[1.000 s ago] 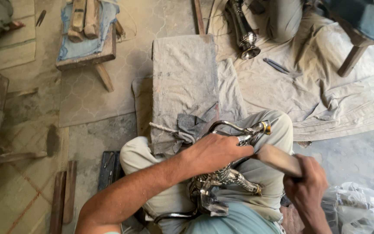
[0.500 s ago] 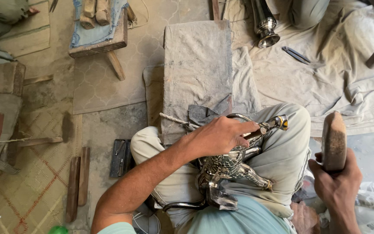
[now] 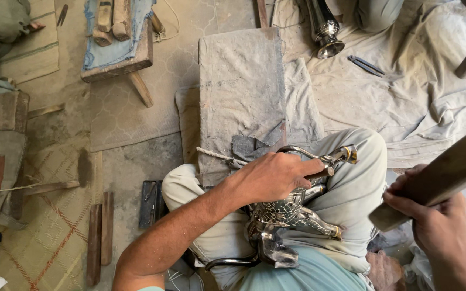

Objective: The person uses a hammer and chisel to engrave a decorative pattern onto a silver-colored metal object shaped like an animal. The person repeatedly strikes the chisel with the hammer to create the pattern.

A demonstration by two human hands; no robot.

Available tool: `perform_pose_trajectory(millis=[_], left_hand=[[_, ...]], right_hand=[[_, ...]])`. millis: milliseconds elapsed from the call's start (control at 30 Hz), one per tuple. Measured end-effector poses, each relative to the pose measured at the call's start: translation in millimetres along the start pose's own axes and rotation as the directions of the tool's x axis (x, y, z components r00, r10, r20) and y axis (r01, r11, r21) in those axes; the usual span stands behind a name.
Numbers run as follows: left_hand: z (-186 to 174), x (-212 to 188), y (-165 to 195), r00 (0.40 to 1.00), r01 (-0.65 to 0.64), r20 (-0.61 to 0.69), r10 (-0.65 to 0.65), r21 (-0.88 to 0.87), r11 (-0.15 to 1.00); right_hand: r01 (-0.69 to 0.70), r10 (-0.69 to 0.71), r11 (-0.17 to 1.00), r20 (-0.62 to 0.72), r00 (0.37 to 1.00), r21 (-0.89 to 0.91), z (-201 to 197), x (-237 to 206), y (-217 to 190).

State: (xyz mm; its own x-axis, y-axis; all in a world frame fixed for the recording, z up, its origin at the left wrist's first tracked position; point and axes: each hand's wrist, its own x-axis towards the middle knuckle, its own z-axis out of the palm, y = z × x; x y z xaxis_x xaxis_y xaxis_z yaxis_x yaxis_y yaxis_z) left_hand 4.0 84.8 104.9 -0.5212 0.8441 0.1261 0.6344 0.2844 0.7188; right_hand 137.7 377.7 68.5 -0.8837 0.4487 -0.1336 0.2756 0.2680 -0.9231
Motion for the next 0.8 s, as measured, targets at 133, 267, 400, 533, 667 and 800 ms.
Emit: perform_pose_trajectory(millis=[133,267,400,533,667,800], left_hand=[[0,1,-3,1.000,0.011,0.027,-0.012,0.029,1.000],[3,1,-5,1.000,-0.010,0.004,0.010,0.021,1.000],[4,4,-7,0.999,0.015,0.037,-0.018,0.070,0.997],[1,5,-4,0.999,0.019,0.047,-0.021,0.044,0.999],[-2,7,-2,0.995,0.057,0.086,-0.060,0.036,0.998],[-3,9,-3,0.997,0.031,0.076,-0.033,0.027,0.999]], right_hand=[[0.376,-0.425,0.388,0.199,0.883,-0.841,5,1,-14],[0.084,-0.089,0.936,0.002,0.996,-0.342,7,1,-10],[0.163,-0.179,0.855,0.016,0.984,-0.493,6,-1,-1],[-0.038,0.035,0.968,-0.017,0.999,-0.246,9,0,-2],[0.156,-0.176,0.783,0.026,0.984,-0.602,10,3,-12],[0.246,-0.287,0.724,0.043,0.957,-0.644,11,2,-16]])
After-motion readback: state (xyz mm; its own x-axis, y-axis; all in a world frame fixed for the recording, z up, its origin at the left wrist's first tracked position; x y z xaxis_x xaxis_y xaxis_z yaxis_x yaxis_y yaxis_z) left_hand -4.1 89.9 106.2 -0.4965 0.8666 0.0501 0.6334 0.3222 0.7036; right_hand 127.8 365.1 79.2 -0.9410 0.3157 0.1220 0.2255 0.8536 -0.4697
